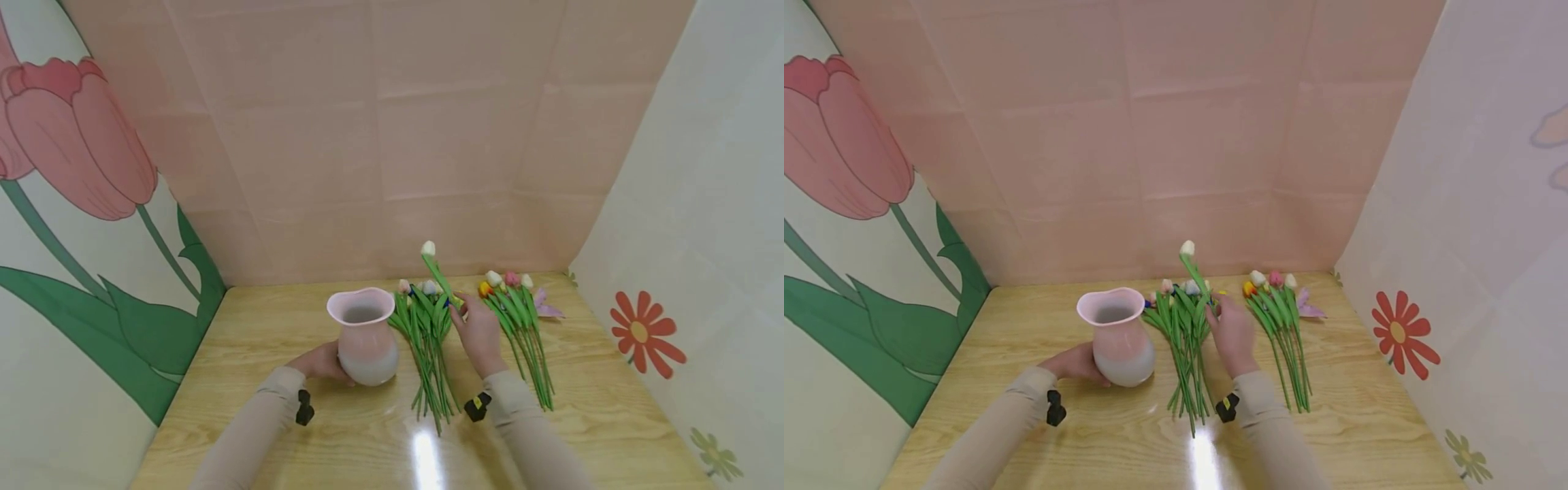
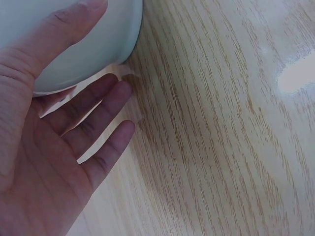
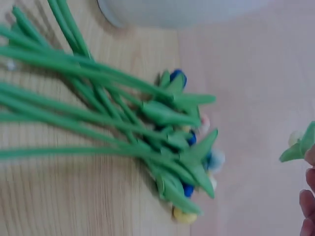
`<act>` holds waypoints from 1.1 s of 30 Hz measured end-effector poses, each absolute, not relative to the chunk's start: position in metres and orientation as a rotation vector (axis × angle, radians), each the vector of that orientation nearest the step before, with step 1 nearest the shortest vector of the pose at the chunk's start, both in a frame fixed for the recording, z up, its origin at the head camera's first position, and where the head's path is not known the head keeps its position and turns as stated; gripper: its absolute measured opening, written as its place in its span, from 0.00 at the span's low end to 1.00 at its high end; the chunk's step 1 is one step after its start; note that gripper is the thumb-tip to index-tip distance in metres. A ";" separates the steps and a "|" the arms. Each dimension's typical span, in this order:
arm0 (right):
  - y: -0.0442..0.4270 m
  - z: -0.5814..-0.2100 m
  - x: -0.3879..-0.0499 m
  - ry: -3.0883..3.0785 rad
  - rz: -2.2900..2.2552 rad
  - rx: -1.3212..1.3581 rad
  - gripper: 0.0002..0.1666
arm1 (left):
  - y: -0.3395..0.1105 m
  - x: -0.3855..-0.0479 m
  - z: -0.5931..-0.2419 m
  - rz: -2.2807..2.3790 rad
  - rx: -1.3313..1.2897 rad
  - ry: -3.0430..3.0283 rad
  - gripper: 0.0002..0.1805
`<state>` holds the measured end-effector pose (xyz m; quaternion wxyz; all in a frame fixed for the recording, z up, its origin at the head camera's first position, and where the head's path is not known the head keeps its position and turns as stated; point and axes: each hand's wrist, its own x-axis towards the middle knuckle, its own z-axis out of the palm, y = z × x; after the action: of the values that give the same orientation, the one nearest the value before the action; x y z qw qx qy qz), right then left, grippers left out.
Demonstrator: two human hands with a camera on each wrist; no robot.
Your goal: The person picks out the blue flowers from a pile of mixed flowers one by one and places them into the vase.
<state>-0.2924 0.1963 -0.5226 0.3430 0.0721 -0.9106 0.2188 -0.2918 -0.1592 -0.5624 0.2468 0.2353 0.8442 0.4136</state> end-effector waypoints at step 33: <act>0.317 -0.587 -0.304 -2.504 0.423 -0.272 0.20 | -0.159 -0.293 -0.561 1.131 0.619 2.295 0.49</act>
<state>-0.3035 0.3168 -0.5867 0.2895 -0.1018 -0.9384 0.1587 -0.2930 -0.1589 -0.5608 0.2520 0.2275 0.8438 0.4157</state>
